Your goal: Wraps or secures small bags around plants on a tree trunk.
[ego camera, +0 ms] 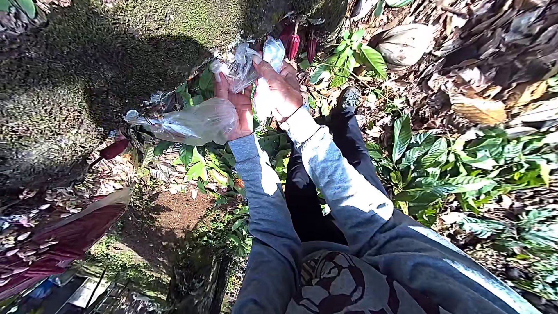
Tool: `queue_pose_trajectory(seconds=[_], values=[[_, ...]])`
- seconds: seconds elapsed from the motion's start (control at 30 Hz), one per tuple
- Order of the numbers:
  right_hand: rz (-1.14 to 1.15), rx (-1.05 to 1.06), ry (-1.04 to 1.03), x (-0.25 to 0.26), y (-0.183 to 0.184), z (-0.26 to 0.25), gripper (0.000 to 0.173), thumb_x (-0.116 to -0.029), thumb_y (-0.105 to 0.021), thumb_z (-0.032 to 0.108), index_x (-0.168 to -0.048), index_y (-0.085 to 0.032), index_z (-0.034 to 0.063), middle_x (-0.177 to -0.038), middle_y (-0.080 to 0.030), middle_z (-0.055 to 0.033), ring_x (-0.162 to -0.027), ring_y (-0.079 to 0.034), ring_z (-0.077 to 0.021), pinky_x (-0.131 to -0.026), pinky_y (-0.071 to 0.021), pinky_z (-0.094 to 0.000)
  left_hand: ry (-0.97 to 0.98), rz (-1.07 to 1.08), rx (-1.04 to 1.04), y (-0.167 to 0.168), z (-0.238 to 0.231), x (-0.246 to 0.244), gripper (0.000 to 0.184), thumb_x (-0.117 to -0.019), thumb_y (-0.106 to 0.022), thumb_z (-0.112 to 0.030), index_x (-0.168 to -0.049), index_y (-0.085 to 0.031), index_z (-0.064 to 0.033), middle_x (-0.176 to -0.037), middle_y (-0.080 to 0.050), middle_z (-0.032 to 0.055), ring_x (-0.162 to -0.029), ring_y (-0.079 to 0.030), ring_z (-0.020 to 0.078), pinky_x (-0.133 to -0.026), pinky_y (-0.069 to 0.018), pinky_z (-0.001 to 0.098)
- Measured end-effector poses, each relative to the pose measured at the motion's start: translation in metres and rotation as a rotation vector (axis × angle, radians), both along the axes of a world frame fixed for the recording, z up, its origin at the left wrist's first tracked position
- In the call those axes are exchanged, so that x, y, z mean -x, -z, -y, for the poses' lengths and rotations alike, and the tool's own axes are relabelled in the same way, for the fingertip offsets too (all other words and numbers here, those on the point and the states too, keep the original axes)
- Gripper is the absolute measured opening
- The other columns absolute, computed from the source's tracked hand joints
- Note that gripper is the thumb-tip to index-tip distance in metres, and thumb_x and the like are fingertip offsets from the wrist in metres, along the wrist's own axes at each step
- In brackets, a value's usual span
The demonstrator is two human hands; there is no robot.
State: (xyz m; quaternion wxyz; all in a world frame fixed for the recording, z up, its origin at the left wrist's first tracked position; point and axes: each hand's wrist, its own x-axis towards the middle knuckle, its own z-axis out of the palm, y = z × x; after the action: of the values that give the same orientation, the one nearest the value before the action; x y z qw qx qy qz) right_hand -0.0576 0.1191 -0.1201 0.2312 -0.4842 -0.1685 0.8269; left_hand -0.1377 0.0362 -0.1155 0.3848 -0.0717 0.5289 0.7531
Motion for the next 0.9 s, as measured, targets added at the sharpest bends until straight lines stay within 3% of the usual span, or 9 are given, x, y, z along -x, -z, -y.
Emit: queue_pose_trajectory(seconds=[0.1,0.2,0.27,0.37,0.47,0.57,0.67,0.8,0.9], values=[[0.035,-0.018,0.007,0.004,0.017,0.004,0.029,-0.1007,-0.066,0.02,-0.121,-0.064,-0.0004,-0.098,-0.071,-0.0138,-0.084,-0.07,-0.0209,-0.076,-0.0622,-0.0384,0.068,0.043,-0.036,0.011,0.002,-0.001,0.035,-0.1114,-0.039,-0.035,-0.133,-0.05,-0.0107,-0.12,-0.062,0.0116,-0.106,-0.063,0.0241,-0.093,-0.0564,0.0442],[0.092,-0.036,-0.009,0.004,0.033,0.006,0.033,-0.0986,-0.07,0.021,-0.124,-0.062,0.0014,-0.101,-0.07,-0.0122,-0.088,-0.069,-0.0194,-0.079,-0.0613,-0.0371,0.152,0.094,-0.034,0.027,0.005,0.004,0.039,-0.1121,-0.031,-0.04,-0.132,-0.05,-0.0132,-0.118,-0.063,0.008,-0.105,-0.063,0.0198,-0.092,-0.0559,0.0377],[0.09,-0.03,0.002,0.004,0.039,0.004,0.031,-0.0987,-0.069,0.019,-0.123,-0.062,0.0015,-0.1,-0.07,-0.0113,-0.087,-0.069,-0.0182,-0.078,-0.061,-0.0354,0.049,0.087,0.02,0.037,-0.001,0.003,0.035,-0.1128,-0.027,-0.035,-0.126,-0.051,-0.0144,-0.109,-0.066,0.0069,-0.096,-0.066,0.0194,-0.083,-0.0581,0.037],[0.019,0.051,-0.02,0.002,0.052,0.003,0.035,-0.1001,-0.067,0.018,-0.13,-0.058,0.0016,-0.108,-0.069,-0.013,-0.095,-0.07,-0.0202,-0.084,-0.0609,-0.0374,-0.088,0.162,0.111,0.048,-0.011,0.0,0.039,-0.113,-0.023,-0.036,-0.115,-0.055,-0.0134,-0.096,-0.068,0.0065,-0.085,-0.068,0.0183,-0.074,-0.059,0.0346],[-0.098,0.142,-0.064,0.0,0.072,0.003,0.029,-0.1025,-0.063,0.02,-0.125,-0.059,0.0028,-0.093,-0.066,-0.0107,-0.076,-0.066,-0.0188,-0.071,-0.0601,-0.0359,-0.087,0.297,0.116,0.062,-0.016,0.003,0.051,-0.1104,-0.019,-0.047,-0.105,-0.057,-0.0141,-0.081,-0.064,0.0065,-0.063,-0.06,0.0161,-0.055,-0.0526,0.0291],[-0.16,0.205,-0.07,-0.01,0.092,0.004,0.025,-0.1023,-0.063,0.022,-0.12,-0.06,0.0048,-0.081,-0.062,-0.0068,-0.066,-0.062,-0.0172,-0.063,-0.0583,-0.034,-0.008,0.441,0.052,0.095,-0.003,0.015,0.057,-0.1069,-0.022,-0.056,-0.1,-0.059,-0.0123,-0.076,-0.06,0.0095,-0.059,-0.056,0.0205,-0.051,-0.0505,0.0332],[-0.17,0.22,-0.076,-0.018,0.114,0.003,0.026,-0.0997,-0.066,0.023,-0.121,-0.06,0.0094,-0.084,-0.06,-0.0029,-0.064,-0.059,-0.0126,-0.058,-0.0562,-0.0293,-0.004,0.445,0.092,0.1,-0.002,0.012,0.052,-0.1077,-0.024,-0.054,-0.106,-0.057,-0.0143,-0.085,-0.061,0.0096,-0.064,-0.055,0.0201,-0.055,-0.0501,0.0339],[-0.18,0.251,-0.077,-0.022,0.117,-0.012,0.019,-0.1057,-0.058,0.02,-0.123,-0.052,0.0144,-0.089,-0.058,-0.0019,-0.06,-0.056,-0.01,-0.05,-0.0532,-0.0254,-0.014,0.465,0.129,0.109,0.002,0.004,0.048,-0.1091,-0.027,-0.052,-0.123,-0.054,-0.0143,-0.106,-0.063,0.0128,-0.079,-0.061,0.0231,-0.063,-0.0544,0.0348],[-0.16,0.26,-0.09,-0.023,0.129,-0.011,0.018,-0.1057,-0.057,0.021,-0.122,-0.053,0.0152,-0.089,-0.059,-0.0016,-0.062,-0.055,-0.0102,-0.053,-0.0519,-0.0267,-0.041,0.482,0.1,0.115,0.004,-0.001,0.043,-0.1083,-0.033,-0.05,-0.121,-0.054,-0.0145,-0.107,-0.064,0.0125,-0.08,-0.062,0.0224,-0.065,-0.0547,0.0344]])
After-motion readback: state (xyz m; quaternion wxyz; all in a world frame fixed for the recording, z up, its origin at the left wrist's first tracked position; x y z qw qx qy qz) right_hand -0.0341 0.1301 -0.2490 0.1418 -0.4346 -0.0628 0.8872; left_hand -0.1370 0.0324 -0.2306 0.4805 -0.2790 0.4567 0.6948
